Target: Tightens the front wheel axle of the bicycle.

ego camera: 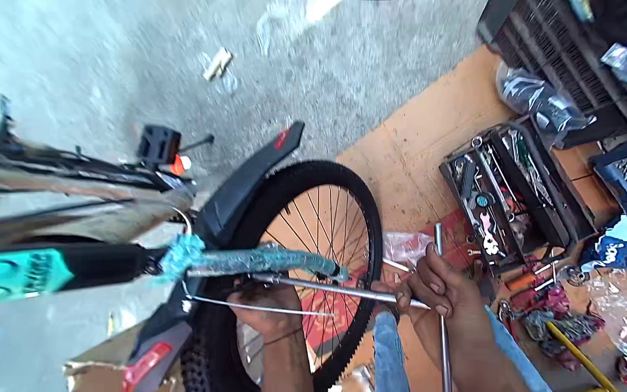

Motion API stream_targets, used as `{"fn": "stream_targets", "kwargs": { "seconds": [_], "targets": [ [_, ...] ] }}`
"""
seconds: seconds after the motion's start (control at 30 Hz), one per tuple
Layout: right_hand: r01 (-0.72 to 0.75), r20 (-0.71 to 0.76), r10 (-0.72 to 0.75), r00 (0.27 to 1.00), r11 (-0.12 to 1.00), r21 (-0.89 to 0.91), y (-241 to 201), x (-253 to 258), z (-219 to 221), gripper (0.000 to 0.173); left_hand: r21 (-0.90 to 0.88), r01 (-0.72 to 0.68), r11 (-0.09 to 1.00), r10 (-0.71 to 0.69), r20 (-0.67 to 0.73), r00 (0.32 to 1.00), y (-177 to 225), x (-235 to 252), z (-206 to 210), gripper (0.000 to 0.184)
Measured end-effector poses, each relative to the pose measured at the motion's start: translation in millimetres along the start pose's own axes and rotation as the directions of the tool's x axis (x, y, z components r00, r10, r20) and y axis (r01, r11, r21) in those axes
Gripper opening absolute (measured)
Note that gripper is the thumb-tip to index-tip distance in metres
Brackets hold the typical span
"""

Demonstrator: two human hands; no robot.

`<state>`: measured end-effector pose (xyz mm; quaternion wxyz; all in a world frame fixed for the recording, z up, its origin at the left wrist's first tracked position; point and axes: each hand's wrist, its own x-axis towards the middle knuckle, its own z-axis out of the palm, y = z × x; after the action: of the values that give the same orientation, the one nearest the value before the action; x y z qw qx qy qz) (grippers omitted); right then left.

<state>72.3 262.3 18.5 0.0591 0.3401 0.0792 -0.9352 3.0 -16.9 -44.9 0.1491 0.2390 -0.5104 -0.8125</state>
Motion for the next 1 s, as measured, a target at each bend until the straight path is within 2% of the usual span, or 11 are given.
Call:
{"fn": "stream_targets", "kwargs": {
  "seconds": [0.1, 0.17, 0.27, 0.33, 0.4, 0.47, 0.53, 0.73, 0.8, 0.9, 1.0],
  "targets": [
    [-0.052, -0.311, 0.030, 0.950, 0.997, -0.063, -2, 1, 25, 0.048, -0.024, 0.040, 0.999, -0.042, -0.052, 0.998, 0, -3, 4, 0.039],
    [0.083, -0.330, -0.195, 0.924, 0.942, -0.324, -1, 1, 33, 0.026, 0.005, 0.042, 0.999, -0.041, -0.081, 0.996, 2, -4, 10, 0.041],
    [0.335, -0.034, -0.462, 0.886, 0.691, -0.641, -1, -7, 18, 0.056, -0.002, 0.064, 0.998, -0.064, -0.054, 0.997, 5, -3, 4, 0.040],
    [0.511, 0.351, -0.388, 0.852, 0.474, -0.718, -3, -14, -15, 0.057, -0.022, 0.077, 0.997, -0.077, -0.041, 0.996, 4, -2, 1, 0.042],
    [0.643, 0.626, -0.151, 0.765, 0.235, -0.729, -23, -13, -42, 0.060, -0.024, 0.074, 0.997, -0.074, -0.010, 0.997, 2, -2, -5, 0.043],
    [0.704, 0.696, 0.133, 0.706, -0.024, -0.710, -50, -13, -47, 0.067, -0.012, 0.066, 0.998, -0.066, 0.003, 0.998, 2, -4, -7, 0.044],
    [0.696, 0.650, 0.251, 0.717, -0.305, -0.650, -65, -9, -40, 0.083, -0.045, 0.064, 0.997, -0.063, 0.027, 0.998, 1, 1, -6, 0.043],
    [0.421, 0.719, 0.031, 0.694, -0.828, -0.371, -64, -2, -28, 0.113, -0.128, 0.025, 0.992, -0.019, 0.050, 0.999, -2, 2, -5, 0.043],
    [0.516, 0.768, 0.136, 0.626, -0.810, -0.277, -67, 0, -23, 0.095, -0.145, -0.003, 0.989, 0.007, 0.026, 1.000, -4, 2, -5, 0.043],
    [0.808, 0.831, 0.427, 0.356, -0.588, -0.044, -62, 16, -6, 0.043, -0.071, -0.085, 0.994, 0.083, -0.032, 0.996, -9, 6, -6, 0.042],
    [0.903, 0.827, 0.490, 0.274, -0.428, -0.046, -67, 34, 9, 0.035, -0.060, -0.144, 0.988, 0.140, -0.064, 0.988, -12, 8, -3, 0.038]
  ]
}}
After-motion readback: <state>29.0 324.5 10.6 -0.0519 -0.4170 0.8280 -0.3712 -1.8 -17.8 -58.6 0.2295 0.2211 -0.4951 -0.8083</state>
